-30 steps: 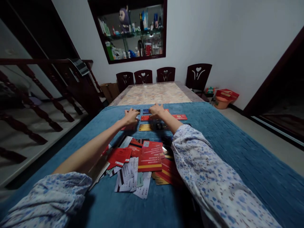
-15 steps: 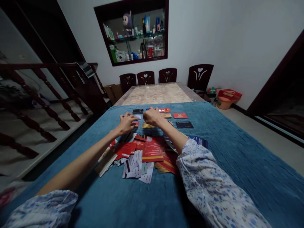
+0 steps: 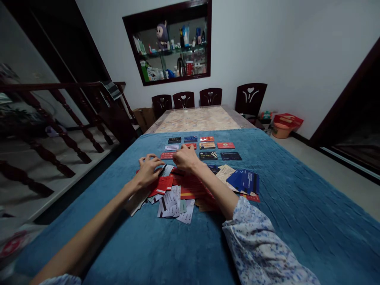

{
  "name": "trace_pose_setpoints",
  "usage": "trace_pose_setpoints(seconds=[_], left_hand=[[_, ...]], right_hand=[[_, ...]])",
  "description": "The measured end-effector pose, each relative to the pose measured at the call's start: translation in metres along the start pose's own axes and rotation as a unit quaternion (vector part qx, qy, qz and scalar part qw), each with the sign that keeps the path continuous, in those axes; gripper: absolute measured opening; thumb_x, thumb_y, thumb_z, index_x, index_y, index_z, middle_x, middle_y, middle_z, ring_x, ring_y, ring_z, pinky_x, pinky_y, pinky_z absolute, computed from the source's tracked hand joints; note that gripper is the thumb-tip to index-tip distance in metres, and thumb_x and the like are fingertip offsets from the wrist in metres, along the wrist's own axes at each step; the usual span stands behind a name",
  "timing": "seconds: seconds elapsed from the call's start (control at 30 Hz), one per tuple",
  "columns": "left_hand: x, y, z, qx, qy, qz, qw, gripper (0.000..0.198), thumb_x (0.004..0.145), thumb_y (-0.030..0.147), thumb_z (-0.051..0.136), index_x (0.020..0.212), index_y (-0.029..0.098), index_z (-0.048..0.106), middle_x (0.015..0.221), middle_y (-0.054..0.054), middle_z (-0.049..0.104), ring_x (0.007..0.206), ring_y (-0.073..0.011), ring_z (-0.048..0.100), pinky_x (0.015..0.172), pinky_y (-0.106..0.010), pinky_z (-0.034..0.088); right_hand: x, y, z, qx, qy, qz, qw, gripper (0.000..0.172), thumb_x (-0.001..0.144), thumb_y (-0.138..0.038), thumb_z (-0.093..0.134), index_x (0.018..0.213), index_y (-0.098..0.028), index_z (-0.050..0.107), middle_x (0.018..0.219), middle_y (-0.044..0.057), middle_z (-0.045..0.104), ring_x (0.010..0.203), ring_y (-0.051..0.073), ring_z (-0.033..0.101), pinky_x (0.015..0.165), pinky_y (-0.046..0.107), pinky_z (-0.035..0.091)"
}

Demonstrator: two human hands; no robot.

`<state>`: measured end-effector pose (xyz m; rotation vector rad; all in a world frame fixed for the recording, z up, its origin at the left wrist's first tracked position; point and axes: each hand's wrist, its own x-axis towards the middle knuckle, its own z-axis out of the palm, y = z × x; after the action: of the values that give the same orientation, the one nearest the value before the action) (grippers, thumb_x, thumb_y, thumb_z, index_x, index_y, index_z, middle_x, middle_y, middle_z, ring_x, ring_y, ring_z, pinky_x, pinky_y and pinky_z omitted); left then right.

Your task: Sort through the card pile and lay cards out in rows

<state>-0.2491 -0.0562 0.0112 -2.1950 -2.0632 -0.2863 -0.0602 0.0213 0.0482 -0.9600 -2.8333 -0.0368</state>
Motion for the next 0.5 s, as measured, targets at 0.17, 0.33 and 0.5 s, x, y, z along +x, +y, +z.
trace_pose_setpoints(seconds=[0.17,0.33,0.5], left_hand=[[-0.024,-0.003,0.0,-0.033,0.022,-0.019,0.999,0.029,0.089,0.021,0.052,0.106,0.028,0.074,0.118,-0.006,0.071,0.128,-0.0315,0.04,0.104,-0.056,0.025],[-0.034,-0.011,-0.001,-0.065,0.029,-0.004,0.997,0.025,0.089,0.022,0.054,0.099,0.027,0.076,0.111,-0.004,0.073,0.126,-0.0293,0.043,0.105,-0.053,0.027],[-0.041,-0.016,-0.002,-0.061,0.03,0.048,0.997,0.021,0.087,0.02,0.057,0.085,0.027,0.077,0.101,-0.003,0.075,0.125,-0.029,0.044,0.106,-0.053,0.026]], right_hand=[[-0.008,-0.018,0.003,0.017,0.002,-0.028,0.999,0.024,0.089,-0.024,0.052,0.096,-0.022,0.074,0.111,0.011,0.072,0.113,0.031,0.047,0.088,0.044,0.034],[-0.016,-0.032,0.009,0.021,-0.009,-0.088,0.996,0.022,0.087,-0.027,0.055,0.099,-0.024,0.074,0.109,0.01,0.071,0.11,0.03,0.048,0.087,0.043,0.034],[-0.024,-0.039,0.017,0.004,-0.035,-0.132,0.991,0.031,0.087,-0.044,0.058,0.103,-0.022,0.073,0.115,0.013,0.067,0.112,0.033,0.046,0.087,0.045,0.035]])
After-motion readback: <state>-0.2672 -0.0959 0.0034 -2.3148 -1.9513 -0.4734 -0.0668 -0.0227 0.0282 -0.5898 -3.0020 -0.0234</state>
